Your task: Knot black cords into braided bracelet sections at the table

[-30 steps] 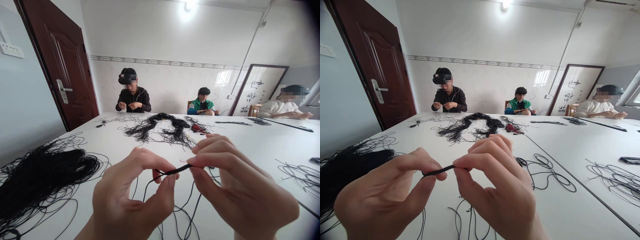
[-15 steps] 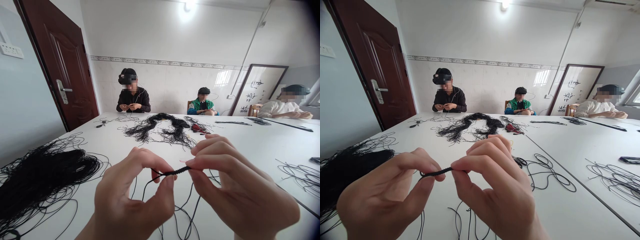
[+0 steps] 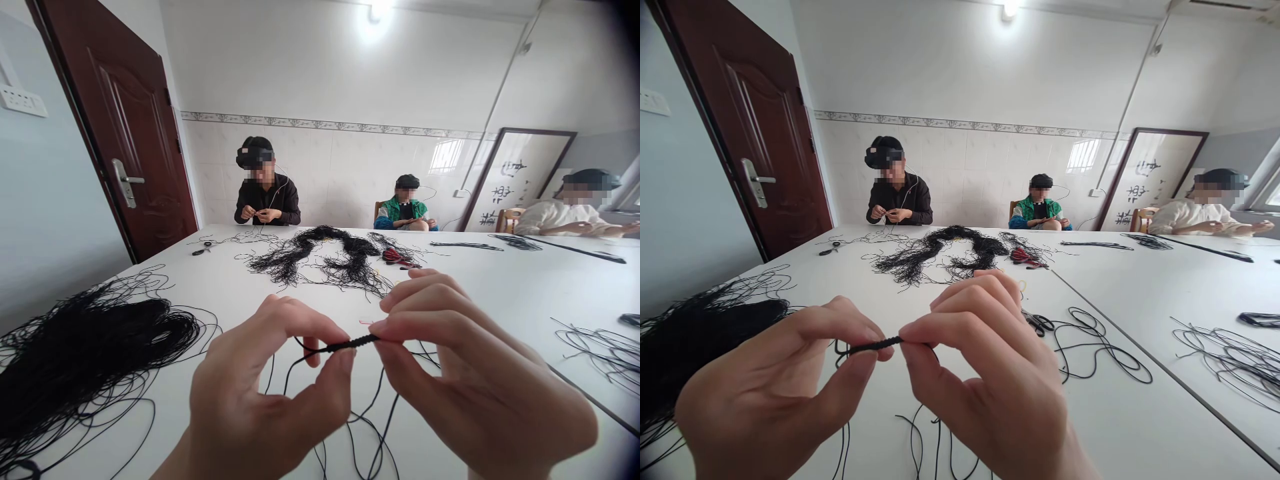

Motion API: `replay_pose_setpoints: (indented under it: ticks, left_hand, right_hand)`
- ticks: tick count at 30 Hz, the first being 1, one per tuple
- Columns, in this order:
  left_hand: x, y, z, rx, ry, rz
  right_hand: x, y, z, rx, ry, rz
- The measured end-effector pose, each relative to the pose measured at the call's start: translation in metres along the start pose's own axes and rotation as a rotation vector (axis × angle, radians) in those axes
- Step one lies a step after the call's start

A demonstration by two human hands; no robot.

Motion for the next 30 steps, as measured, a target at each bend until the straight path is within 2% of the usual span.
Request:
replay_pose_setpoints:
  ticks: [9, 22, 30]
  left_hand:
    - [0.0009, -0.0001, 0.0039, -0.007, -0.023, 0.031]
    - [0.004, 0.0018, 0.0042, -0.006, 0.024, 0.037]
    - [0.0035, 0.0016, 0.0047, -0.01, -0.007, 0.046]
  right_hand:
    - [0.0004, 0.0007, -0.0017, -0.019, -0.007, -0.001]
    - [-0.0026, 0.0, -0.001, -0.004, -0.006, -0.013]
    - [-0.0033, 0.0027, 0.002, -0.002, -0.004, -0.029]
Point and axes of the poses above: each hand's wrist, its own z-axis towards the middle knuckle, its own y-axis out of the palm, x = y × z, the point moved 9 cm from there along z, towards the middle knuckle, and after that the axes turned 12 degrees about y, right-handed, at the moved point
